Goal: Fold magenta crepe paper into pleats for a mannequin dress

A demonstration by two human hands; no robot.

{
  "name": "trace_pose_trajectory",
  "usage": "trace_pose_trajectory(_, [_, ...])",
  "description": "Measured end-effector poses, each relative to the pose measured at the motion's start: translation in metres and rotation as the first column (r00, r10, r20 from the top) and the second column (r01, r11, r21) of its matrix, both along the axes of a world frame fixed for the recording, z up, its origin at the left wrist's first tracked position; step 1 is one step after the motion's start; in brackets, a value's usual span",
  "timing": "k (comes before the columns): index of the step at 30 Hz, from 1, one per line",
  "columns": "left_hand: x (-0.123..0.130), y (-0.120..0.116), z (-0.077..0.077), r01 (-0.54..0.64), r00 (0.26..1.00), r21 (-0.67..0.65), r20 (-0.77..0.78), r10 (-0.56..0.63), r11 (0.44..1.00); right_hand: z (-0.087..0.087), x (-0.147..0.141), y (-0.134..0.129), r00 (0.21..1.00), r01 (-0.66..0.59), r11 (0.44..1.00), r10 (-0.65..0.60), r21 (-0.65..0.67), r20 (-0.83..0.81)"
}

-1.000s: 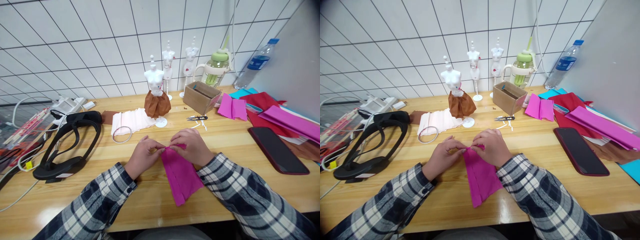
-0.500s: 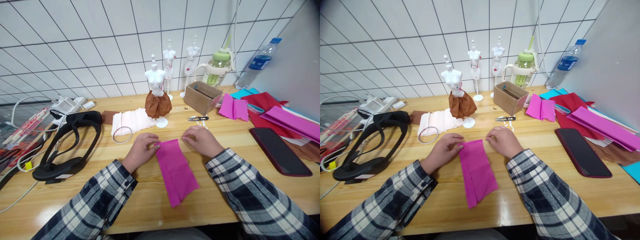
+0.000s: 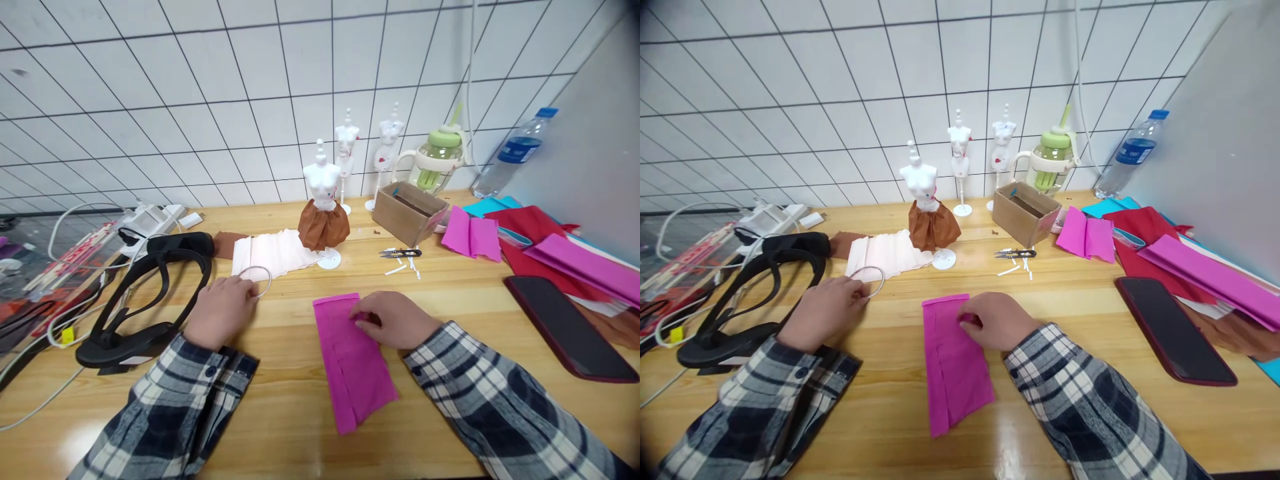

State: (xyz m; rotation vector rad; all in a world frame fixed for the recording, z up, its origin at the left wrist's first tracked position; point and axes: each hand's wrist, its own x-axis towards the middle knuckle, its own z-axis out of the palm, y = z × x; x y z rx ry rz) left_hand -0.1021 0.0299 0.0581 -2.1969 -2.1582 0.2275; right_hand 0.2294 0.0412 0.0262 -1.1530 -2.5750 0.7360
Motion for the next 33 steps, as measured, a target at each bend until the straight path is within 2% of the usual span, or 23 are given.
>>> trace_pose_trajectory(3, [0.015,0.0,0.001,0.033,0.997,0.025,0.067,-0.035,0.999,-0.001,0.0,0.0,1.0,0.027,1.0,-0.027,-0.003,-0.016])
trace_pose_trajectory(5, [0.024,-0.001,0.002,-0.001,0.967,0.073,0.255,-0.017,0.997,-0.003,0.001,0.001,0.999,0.038,0.999,-0.038,0.021,-0.007])
trace_pose_trajectory(8, [0.038,-0.007,-0.001,-0.057,0.806,0.239,0.583,-0.097,0.969,-0.004,0.0,0.002,0.999,0.038,0.997,-0.04,0.066,0.029])
trace_pose_trajectory(10, [0.051,-0.014,-0.007,-0.003,0.681,0.29,0.701,-0.21,0.957,-0.002,-0.004,0.0,0.996,0.089,0.989,-0.091,0.115,0.011])
trace_pose_trajectory(13, [0.075,-0.025,-0.017,0.14,0.499,0.26,0.815,-0.295,0.955,0.004,-0.013,-0.009,0.962,0.242,0.95,-0.208,0.199,-0.176])
trace_pose_trajectory(15, [0.089,-0.032,-0.023,0.224,0.444,0.251,0.834,-0.328,0.942,0.008,-0.021,-0.017,0.913,0.289,0.939,-0.211,0.189,-0.349])
trace_pose_trajectory(18, [0.102,-0.036,-0.026,0.308,0.454,0.294,0.79,-0.412,0.905,0.012,-0.031,-0.028,0.837,0.285,0.949,-0.178,0.135,-0.517])
trace_pose_trajectory(22, [0.104,-0.036,-0.025,0.422,0.505,0.366,0.665,-0.55,0.829,0.008,-0.039,-0.035,0.807,0.285,0.947,-0.154,0.148,-0.571])
trace_pose_trajectory(26, [0.102,-0.034,-0.022,0.552,0.477,0.385,0.581,-0.659,0.739,0.005,-0.039,-0.035,0.81,0.264,0.952,-0.131,0.155,-0.572])
trace_pose_trajectory(30, [0.1,-0.032,-0.023,0.568,0.508,0.398,0.519,-0.688,0.72,0.006,-0.036,-0.034,0.838,0.256,0.948,-0.119,0.19,-0.533])
trace_pose_trajectory(33, [0.099,-0.031,-0.025,0.596,0.501,0.394,0.499,-0.707,0.7,0.006,-0.035,-0.033,0.855,0.231,0.95,-0.095,0.21,-0.509])
